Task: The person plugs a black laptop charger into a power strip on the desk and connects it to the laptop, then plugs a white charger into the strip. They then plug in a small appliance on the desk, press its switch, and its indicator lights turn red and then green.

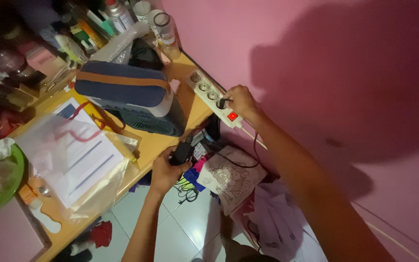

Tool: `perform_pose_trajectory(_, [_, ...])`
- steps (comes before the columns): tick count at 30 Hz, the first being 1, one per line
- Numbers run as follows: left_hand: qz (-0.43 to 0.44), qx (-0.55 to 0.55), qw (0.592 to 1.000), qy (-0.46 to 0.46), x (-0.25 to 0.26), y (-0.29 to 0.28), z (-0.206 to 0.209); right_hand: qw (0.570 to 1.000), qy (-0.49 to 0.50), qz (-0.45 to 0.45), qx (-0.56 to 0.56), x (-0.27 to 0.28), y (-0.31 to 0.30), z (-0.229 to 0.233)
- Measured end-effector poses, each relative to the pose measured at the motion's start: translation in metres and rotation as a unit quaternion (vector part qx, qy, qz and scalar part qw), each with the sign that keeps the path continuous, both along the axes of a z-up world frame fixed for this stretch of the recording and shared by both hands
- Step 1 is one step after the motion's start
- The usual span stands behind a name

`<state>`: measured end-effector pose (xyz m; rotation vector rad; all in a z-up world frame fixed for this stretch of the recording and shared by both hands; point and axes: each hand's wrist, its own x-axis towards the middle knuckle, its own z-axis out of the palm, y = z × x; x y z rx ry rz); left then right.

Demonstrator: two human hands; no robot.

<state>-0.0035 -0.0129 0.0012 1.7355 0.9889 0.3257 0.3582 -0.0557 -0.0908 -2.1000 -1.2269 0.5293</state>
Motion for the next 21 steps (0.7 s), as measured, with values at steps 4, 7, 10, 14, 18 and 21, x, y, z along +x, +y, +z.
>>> perform_pose_trajectory(4, [-0.007,0.028,0.999,-0.017,-0.004,-0.004,0.001,0.996,-0.042,0.004,0.074,-0.003,0.009,0.001])
perform_pose_trajectory(7, [-0.003,-0.005,0.999,-0.043,-0.007,-0.004,0.0,0.997,-0.02,-0.02,0.078,-0.006,0.027,0.003])
perform_pose_trajectory(10, [0.014,-0.04,0.999,-0.015,-0.011,-0.004,-0.001,0.998,0.003,-0.036,0.06,-0.006,0.042,0.005])
perform_pose_trajectory(14, [0.038,-0.065,0.997,0.001,-0.011,0.0,-0.001,0.997,-0.011,-0.036,0.066,-0.004,0.062,0.004])
perform_pose_trajectory(18, [0.017,0.018,0.999,-0.047,-0.01,0.003,-0.004,0.994,0.0,-0.082,0.073,0.002,0.079,-0.018])
perform_pose_trajectory(21, [0.031,0.003,1.0,-0.004,-0.007,0.006,-0.008,0.994,0.008,-0.052,0.101,0.015,0.087,-0.039])
